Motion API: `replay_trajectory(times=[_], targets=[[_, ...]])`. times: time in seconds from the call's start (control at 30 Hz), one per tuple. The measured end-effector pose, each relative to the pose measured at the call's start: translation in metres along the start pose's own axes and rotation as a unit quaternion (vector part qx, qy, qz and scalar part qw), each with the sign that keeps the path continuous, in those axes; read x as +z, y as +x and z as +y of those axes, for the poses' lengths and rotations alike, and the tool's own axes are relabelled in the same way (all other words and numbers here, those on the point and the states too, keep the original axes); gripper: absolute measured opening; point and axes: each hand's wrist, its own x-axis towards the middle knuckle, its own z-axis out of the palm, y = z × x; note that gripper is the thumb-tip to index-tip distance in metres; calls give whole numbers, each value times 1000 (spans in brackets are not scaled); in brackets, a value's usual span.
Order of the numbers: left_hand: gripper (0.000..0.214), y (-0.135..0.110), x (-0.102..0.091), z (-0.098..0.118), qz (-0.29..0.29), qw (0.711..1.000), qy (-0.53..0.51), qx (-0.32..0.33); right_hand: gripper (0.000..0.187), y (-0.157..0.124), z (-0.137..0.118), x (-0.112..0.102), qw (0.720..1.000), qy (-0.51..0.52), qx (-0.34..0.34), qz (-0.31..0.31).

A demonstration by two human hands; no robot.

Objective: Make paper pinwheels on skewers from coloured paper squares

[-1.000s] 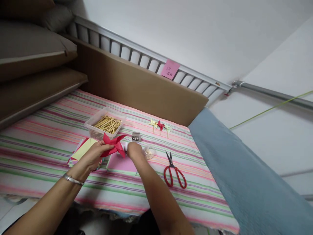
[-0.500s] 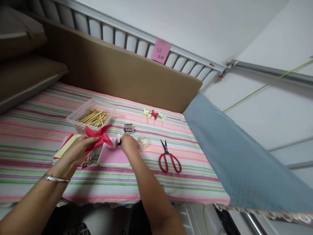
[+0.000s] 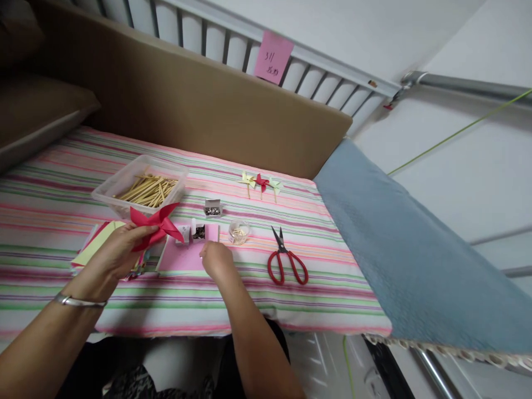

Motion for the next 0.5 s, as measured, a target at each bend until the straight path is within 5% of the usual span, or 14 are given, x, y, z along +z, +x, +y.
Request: replay_trajectory(times=[0.5], targets=[[7, -1, 7, 0, 5, 1000, 14, -20, 22, -11, 9, -4, 997, 40, -59, -2]])
